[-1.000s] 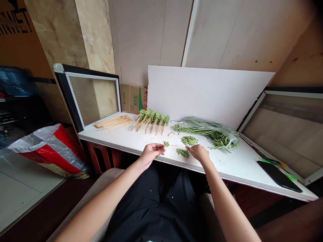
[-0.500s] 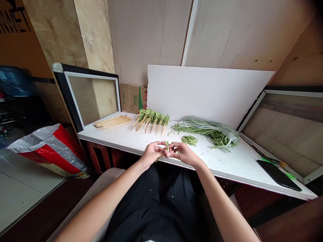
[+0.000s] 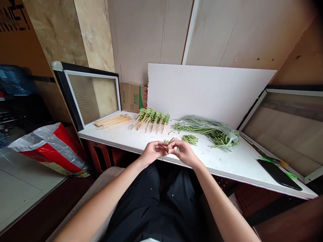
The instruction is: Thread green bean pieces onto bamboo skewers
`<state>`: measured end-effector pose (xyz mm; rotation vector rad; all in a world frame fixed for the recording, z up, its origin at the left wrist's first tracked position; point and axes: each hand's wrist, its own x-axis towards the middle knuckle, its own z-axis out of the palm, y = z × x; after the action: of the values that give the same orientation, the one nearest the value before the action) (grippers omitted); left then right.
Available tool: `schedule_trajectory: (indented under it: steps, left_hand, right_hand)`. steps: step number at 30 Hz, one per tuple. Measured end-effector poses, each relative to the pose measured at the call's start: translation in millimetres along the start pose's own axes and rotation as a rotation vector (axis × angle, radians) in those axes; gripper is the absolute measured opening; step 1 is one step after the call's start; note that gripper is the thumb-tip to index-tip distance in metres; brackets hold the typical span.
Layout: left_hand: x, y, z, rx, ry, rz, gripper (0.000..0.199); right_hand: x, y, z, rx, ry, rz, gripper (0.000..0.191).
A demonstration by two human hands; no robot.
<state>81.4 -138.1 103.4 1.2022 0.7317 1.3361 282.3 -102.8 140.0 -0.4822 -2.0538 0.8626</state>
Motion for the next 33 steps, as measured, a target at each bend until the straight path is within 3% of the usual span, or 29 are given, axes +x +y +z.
schedule_trajectory:
  steps: [10, 18, 24, 33]
  left_hand:
    - [1.4, -0.1, -3.3, 0.253, -0.039, 0.142, 0.037]
    - [-1.0, 19.9, -13.7, 0.621, 0.116, 0.392, 0.015]
    - [-5.5, 21.7, -9.5, 0.688, 0.073, 0.462, 0.012]
    - [-6.3, 23.2, -7.0, 0.716, 0.058, 0.48, 0.007]
  right_hand:
    - [0.9, -0.9, -0.7, 0.049, 0.064, -0.006, 0.031]
    - [-1.6, -2.8, -6.2, -0.257, 0.095, -0.013, 0.029]
    - [-0.4, -7.0, 0.7, -0.376, 0.114, -0.149, 0.019]
    - [1.0, -5.1, 9.4, -0.428, 0.148, -0.215, 0.007]
